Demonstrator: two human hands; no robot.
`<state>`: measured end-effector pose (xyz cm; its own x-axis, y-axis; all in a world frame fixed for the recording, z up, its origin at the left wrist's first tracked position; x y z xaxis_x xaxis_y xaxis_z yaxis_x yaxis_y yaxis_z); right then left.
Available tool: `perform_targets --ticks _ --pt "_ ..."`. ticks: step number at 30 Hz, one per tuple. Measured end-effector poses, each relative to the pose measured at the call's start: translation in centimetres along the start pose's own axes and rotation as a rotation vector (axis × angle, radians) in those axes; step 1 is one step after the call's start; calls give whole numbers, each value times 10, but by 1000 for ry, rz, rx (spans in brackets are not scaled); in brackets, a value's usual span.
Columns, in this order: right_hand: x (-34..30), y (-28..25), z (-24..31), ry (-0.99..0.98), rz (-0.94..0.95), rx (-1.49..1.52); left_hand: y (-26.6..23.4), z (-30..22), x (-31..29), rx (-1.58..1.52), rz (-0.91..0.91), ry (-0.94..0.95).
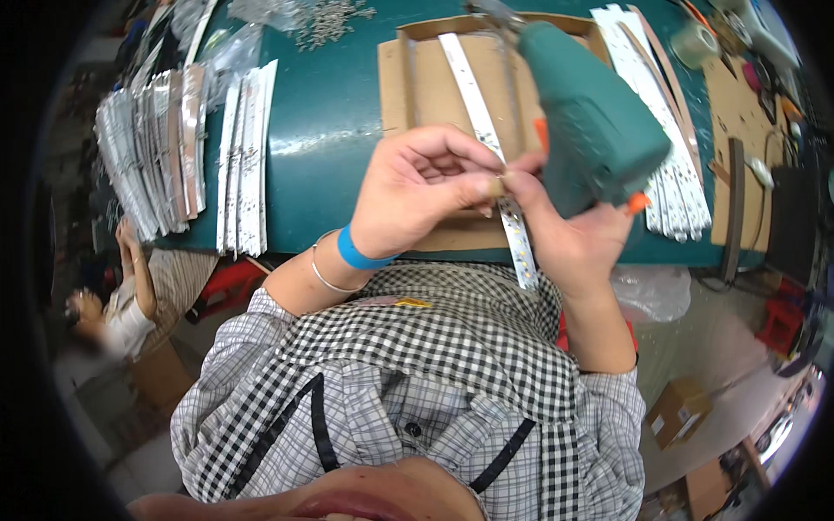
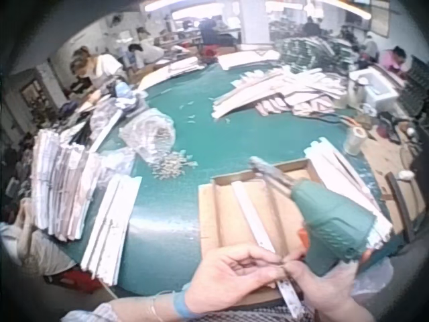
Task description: The person assembles LED strips by picking up strips, placing small components onto them by hand, applying adhesive with a glue gun, and setting the completed strips aside.
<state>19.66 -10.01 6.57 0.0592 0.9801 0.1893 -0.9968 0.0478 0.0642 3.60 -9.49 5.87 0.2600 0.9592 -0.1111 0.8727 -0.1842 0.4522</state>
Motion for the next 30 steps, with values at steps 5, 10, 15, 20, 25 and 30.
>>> perform_targets --ticks 5,10,15,20,25,30 --pt "-2 -3 0 3 -30 -74 -3 -6 -3 14 19 -55" --pt "1 -8 -4 49 57 101 -7 -11 -2 -15 51 -130" --pt "2 -3 0 65 60 177 -7 -16 -1 37 61 -187" --pt "4 -7 -5 113 96 76 -17 -25 2 512 -15 28" --pt "7 -23 -4 81 -4 95 -30 -23 18 886 -102 199" --pt "1 -37 -7 52 -13 67 -33 -14 29 1130 -143 444"
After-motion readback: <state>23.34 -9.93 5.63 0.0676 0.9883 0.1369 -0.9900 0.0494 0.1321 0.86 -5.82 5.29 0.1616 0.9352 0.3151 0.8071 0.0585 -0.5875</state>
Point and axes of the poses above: each hand's wrist, its own x-axis towards the middle knuckle, its own y-axis out of the palm, z = x × y, the point moved 2 cm from there along x, towards the middle knuckle, and after that the axes turned 3 degrees about -z, right-handed, at the moved point
